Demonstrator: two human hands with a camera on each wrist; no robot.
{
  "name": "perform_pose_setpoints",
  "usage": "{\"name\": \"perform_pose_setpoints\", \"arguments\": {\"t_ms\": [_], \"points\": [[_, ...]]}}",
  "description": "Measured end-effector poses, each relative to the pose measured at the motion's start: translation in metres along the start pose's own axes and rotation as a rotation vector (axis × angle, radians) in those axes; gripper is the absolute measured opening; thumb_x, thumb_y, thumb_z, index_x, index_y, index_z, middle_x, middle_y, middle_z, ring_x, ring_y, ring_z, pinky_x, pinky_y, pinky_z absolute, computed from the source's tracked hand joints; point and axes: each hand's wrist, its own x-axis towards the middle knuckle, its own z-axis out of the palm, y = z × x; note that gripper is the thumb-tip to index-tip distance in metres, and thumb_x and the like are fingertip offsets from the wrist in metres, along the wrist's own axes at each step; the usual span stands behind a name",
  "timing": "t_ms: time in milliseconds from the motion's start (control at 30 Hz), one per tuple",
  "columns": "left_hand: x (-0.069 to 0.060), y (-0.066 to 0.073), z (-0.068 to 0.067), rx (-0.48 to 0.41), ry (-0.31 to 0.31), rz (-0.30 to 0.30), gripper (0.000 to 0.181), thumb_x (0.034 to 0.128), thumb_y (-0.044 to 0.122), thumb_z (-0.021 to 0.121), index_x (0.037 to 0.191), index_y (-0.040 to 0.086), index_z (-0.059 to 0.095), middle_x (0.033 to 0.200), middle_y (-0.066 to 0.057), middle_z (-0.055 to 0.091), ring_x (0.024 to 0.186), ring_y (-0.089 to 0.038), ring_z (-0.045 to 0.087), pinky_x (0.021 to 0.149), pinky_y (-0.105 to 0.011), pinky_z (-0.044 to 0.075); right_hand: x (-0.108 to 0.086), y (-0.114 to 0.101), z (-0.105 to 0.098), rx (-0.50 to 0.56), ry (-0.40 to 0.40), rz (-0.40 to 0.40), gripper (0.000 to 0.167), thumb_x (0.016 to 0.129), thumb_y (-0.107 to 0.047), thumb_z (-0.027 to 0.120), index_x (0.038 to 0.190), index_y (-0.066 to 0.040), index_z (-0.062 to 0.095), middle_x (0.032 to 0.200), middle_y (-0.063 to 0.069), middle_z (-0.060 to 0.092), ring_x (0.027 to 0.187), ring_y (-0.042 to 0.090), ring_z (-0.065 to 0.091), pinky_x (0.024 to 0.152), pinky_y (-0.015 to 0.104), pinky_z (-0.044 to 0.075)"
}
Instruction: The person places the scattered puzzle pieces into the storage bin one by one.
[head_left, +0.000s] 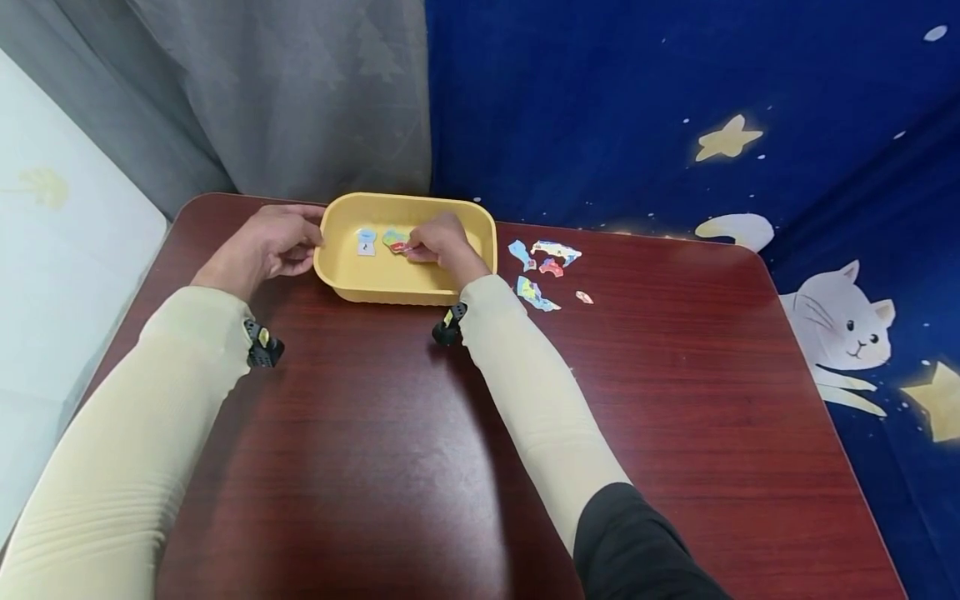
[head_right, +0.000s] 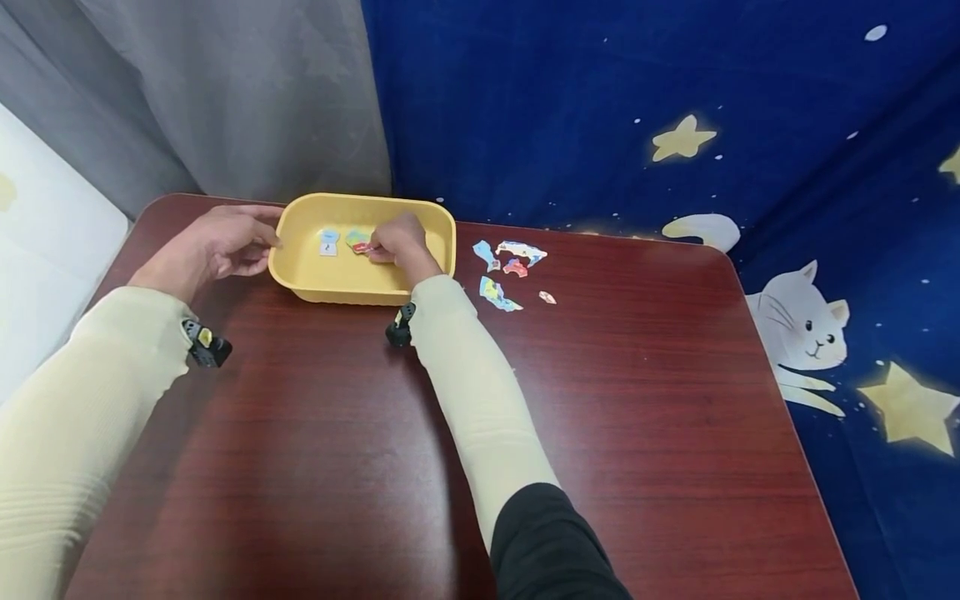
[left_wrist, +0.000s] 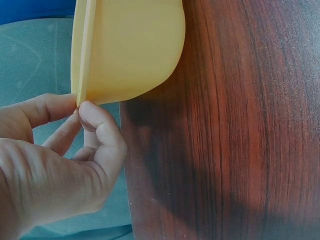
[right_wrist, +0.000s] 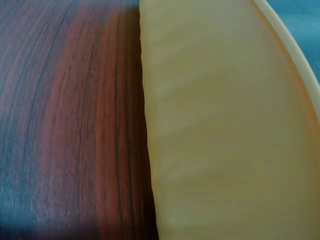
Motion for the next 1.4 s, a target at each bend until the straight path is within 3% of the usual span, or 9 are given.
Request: {"name": "perform_pose_setpoints", "arguments": {"t_ms": [233,467,767,967,1167,1400], "points": [[0.0,0.0,0.0,-0.006,0.002,-0.005,0.058,0.0931,0.003,0.052,0.147,0.021,0.042,0.074,0.001,0.056,0.058,-0.012,0.057,0.058,-0.025,0.054,0.001,-0.002,0.012,-0.09,0.085,-0.001,0.012,0.081,0.009,0.068,0.092,0.007,0.065,0.08,0.018,0.07,0.053,0.018,0.065,0.066,0.03,0.058],[0.0,0.001,0.0,-0.006,0.003,-0.005,0.057,0.0931,0.004,0.052,0.146,0.02,0.043,0.076,0.001,0.057,0.057,-0.013,0.057,0.059,-0.026,0.055,0.005,-0.006,0.018,-0.182,0.139,0.047,0.014,0.081,0.006,0.071,0.095,0.006,0.067,0.082,0.017,0.072,0.072,0.023,0.073,0.063,0.029,0.059],[0.0,0.0,0.002,-0.013,0.008,-0.003,0.057,0.0928,0.003,0.053,0.146,0.02,0.043,0.075,0.001,0.057,0.058,-0.013,0.056,0.058,-0.026,0.054,-0.001,-0.009,0.018,-0.228,0.136,0.042,0.009,0.082,0.004,0.07,0.09,0.005,0.067,0.081,0.015,0.07,0.078,0.025,0.073,0.065,0.03,0.059],[0.0,0.0,0.002,-0.003,0.008,0.003,0.057,0.0934,0.003,0.052,0.147,0.02,0.042,0.077,0.001,0.056,0.058,-0.012,0.056,0.058,-0.025,0.054,-0.004,-0.013,0.018,-0.317,0.131,0.037,0.004,0.084,-0.003,0.068,0.083,0.0,0.065,0.086,0.013,0.071,0.071,0.022,0.071,0.066,0.03,0.059],[0.0,-0.001,0.002,-0.004,0.012,-0.001,0.055,0.0934,0.003,0.053,0.145,0.02,0.044,0.079,0.001,0.057,0.059,-0.013,0.057,0.059,-0.026,0.055,-0.003,-0.014,0.02,-0.38,0.107,0.04,0.008,0.086,-0.008,0.066,0.09,0.0,0.066,0.089,0.013,0.071,0.067,0.021,0.068,0.068,0.03,0.059],[0.0,-0.001,0.001,-0.001,0.017,-0.002,0.057,0.0933,0.004,0.053,0.147,0.022,0.043,0.079,0.001,0.057,0.059,-0.012,0.057,0.058,-0.025,0.054,-0.007,-0.016,0.022,-0.404,0.116,0.023,0.015,0.09,-0.016,0.065,0.094,-0.002,0.064,0.092,0.011,0.07,0.075,0.021,0.071,0.067,0.029,0.059]]}}
